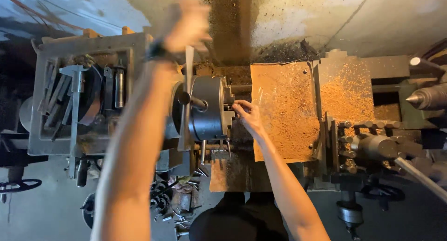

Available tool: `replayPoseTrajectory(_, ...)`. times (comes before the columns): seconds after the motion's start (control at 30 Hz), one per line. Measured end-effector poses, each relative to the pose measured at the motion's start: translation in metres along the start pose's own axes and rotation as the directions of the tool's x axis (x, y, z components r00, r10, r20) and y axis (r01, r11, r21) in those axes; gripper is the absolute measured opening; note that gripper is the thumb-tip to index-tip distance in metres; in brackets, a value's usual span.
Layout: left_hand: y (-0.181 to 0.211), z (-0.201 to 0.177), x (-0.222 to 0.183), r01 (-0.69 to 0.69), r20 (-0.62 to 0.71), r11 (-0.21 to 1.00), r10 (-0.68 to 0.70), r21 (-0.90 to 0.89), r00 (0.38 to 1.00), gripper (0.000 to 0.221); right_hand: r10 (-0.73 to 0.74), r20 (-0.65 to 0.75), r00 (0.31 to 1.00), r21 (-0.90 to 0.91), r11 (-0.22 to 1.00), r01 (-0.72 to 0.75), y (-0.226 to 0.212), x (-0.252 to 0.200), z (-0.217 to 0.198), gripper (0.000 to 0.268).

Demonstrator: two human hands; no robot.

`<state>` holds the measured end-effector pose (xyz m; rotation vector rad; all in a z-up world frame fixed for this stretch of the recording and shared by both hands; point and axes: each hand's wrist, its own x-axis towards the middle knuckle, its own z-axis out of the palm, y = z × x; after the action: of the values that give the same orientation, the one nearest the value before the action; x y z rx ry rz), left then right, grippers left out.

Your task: Cleaning and assembling motorcycle engine components using a lathe and hand tools.

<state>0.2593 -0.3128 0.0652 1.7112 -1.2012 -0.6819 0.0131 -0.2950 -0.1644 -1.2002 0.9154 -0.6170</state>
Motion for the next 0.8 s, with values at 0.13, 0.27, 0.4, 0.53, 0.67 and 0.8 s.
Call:
replayPoseTrajectory(0.13, 0.059, 0.129, -0.080, -0.628, 0.494, 0.567, 0.394, 0.533, 0.775, 0.015, 0.005, -0.011, 1.000, -0.002, 1.000, -0.005, 0.004, 0.001, 0.002, 0.029)
replayPoseTrajectory(0.27, 0.068, 0.039, -0.238, -0.786, 0.486, 0.242, 0.671, 0.569, 0.559, 0.018, 0.010, -0.026, 1.000, 0.021, 1.000, -0.009, 0.004, 0.003, 0.001, 0.029)
replayPoseTrajectory(0.4, -0.023, -0.019, -0.296, -0.658, 0.001, 0.644, 0.714, 0.390, 0.700, 0.022, 0.013, 0.005, 1.000, 0.116, 0.993, -0.013, 0.010, 0.008, 0.001, 0.027)
replayPoseTrajectory(0.53, -0.025, -0.006, -0.282, -0.304, -0.613, 0.922, 0.386, 0.239, 0.690, 0.033, -0.036, 0.036, 0.999, 0.063, 0.997, 0.034, 0.002, 0.004, 0.000, 0.028)
replayPoseTrajectory(0.67, -0.034, -0.080, -0.182, -0.284, -0.648, 0.920, 0.044, -0.271, 0.761, 0.028, -0.064, 0.052, 0.997, 0.153, 0.987, 0.055, 0.010, 0.007, -0.001, 0.028)
replayPoseTrajectory(0.8, -0.054, -0.079, -0.001, -0.227, -0.147, 0.766, 0.174, -0.601, 0.974, 0.076, -0.042, 0.037, 0.998, -0.069, 0.997, 0.044, -0.013, -0.001, -0.004, 0.031)
